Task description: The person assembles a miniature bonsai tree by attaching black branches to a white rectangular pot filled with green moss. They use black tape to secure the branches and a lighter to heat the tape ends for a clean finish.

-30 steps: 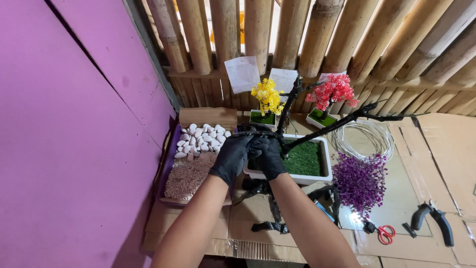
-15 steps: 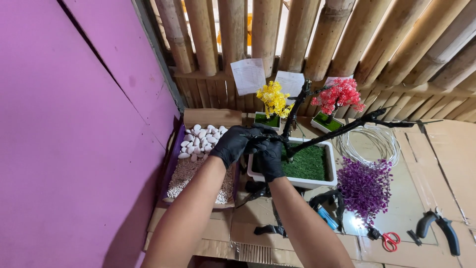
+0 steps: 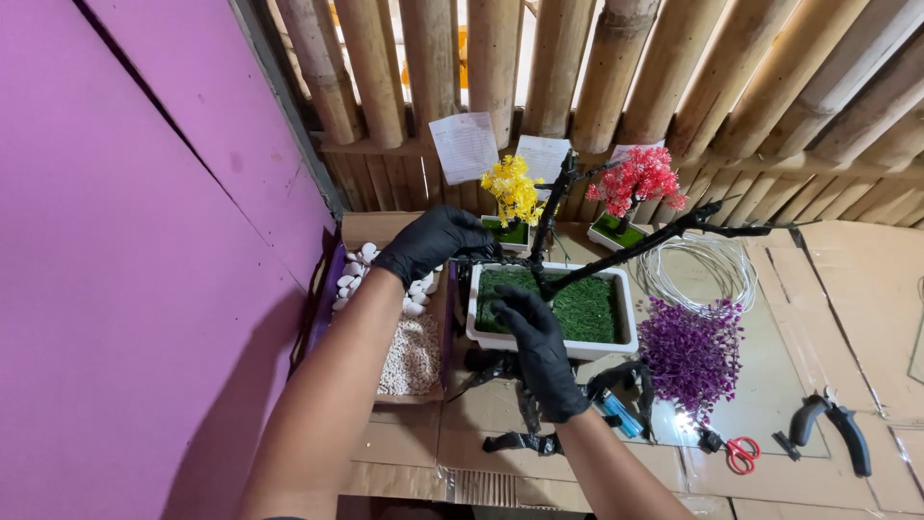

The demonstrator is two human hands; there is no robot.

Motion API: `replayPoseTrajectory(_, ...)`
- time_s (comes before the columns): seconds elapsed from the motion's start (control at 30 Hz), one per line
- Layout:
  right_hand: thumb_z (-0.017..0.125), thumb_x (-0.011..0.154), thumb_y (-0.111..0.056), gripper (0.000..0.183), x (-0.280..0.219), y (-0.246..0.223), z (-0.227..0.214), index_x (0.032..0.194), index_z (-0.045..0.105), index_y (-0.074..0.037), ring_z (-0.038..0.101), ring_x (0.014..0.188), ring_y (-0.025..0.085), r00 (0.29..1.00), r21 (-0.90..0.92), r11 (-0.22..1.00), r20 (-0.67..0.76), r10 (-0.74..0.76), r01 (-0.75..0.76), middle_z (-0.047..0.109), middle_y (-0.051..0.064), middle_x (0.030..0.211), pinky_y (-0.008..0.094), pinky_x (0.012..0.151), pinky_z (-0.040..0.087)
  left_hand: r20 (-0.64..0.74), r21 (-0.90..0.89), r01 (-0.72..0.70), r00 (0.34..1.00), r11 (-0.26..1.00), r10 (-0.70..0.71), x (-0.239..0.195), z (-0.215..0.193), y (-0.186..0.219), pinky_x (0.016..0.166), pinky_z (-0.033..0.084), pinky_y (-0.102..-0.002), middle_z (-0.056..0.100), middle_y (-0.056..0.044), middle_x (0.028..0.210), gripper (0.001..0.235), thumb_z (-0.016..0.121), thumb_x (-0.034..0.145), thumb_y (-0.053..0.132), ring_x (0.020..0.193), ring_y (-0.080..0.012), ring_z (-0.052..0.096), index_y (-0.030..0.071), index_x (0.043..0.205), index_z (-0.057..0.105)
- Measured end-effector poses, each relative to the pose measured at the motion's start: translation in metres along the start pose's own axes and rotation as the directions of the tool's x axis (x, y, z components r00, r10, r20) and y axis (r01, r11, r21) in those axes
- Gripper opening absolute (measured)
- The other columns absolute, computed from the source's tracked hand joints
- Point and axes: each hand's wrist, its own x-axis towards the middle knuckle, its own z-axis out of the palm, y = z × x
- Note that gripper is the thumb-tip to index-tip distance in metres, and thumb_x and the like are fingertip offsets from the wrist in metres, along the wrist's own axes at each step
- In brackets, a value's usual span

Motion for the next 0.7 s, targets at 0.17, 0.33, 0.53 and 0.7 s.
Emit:
replayPoseTrajectory(0.17, 0.070, 0.089, 0.001, 0.035, -0.026, -0.012, -0.019, 0.125, 0.071, 0.001, 0.068, 0.101, 0.021, 1.000, 0.012, 1.000, 0.011, -0.019, 0.019, 0.074, 0.015, 0.104, 0.039, 0.097, 0.056, 0.030, 0.224, -0.087, 0.996, 0.971, 0.082, -0.008, 0.004, 0.016, 0.070, 0.060, -0.026, 0.078, -0.011, 0.082, 0.013, 0.081, 0.086, 0.019, 0.073, -0.0179, 0.075, 0.006, 0.089, 0.081)
replayPoseTrajectory(0.33, 0.064, 0.095, -0.015, 0.032, -0.038, 0.012, -0.054, 0.126, 0.068, -0.008, 0.070, 0.114, 0.025, 0.992, -0.014, 1.000, 0.128, 0.011, -0.009, 0.073, 0.012, 0.119, 0.038, 0.101, 0.057, 0.005, 0.497, -0.163, 0.983, 0.852, 0.185, -0.033, 0.021, 0.039, 0.072, 0.050, -0.032, 0.081, -0.001, 0.084, 0.014, 0.079, 0.084, 0.026, 0.077, -0.0117, 0.071, 0.012, 0.086, 0.082)
replayPoseTrajectory(0.53, 0.066, 0.092, -0.014, 0.034, -0.055, 0.007, -0.069, 0.124, 0.070, -0.005, 0.071, 0.113, 0.026, 0.999, -0.057, 0.998, 0.042, 0.032, -0.030, 0.074, 0.012, 0.124, 0.039, 0.101, 0.058, -0.004, 0.678, -0.247, 0.940, 0.693, 0.340, -0.051, 0.038, 0.033, 0.088, 0.055, -0.041, 0.082, -0.002, 0.100, 0.021, 0.069, 0.088, 0.032, 0.097, -0.0249, 0.077, 0.017, 0.096, 0.082)
replayPoseTrajectory(0.7, 0.068, 0.092, -0.015, 0.029, -0.062, 0.019, -0.083, 0.118, 0.073, -0.004, 0.071, 0.110, 0.025, 0.999, -0.119, 0.993, 0.029, 0.019, -0.015, 0.076, 0.011, 0.117, 0.038, 0.093, 0.061, 0.083, 0.782, -0.461, 0.744, 0.420, 0.662, -0.059, 0.041, 0.011, 0.072, 0.058, -0.045, 0.076, -0.010, 0.088, 0.018, 0.066, 0.098, 0.022, 0.080, -0.0297, 0.072, 0.010, 0.090, 0.077)
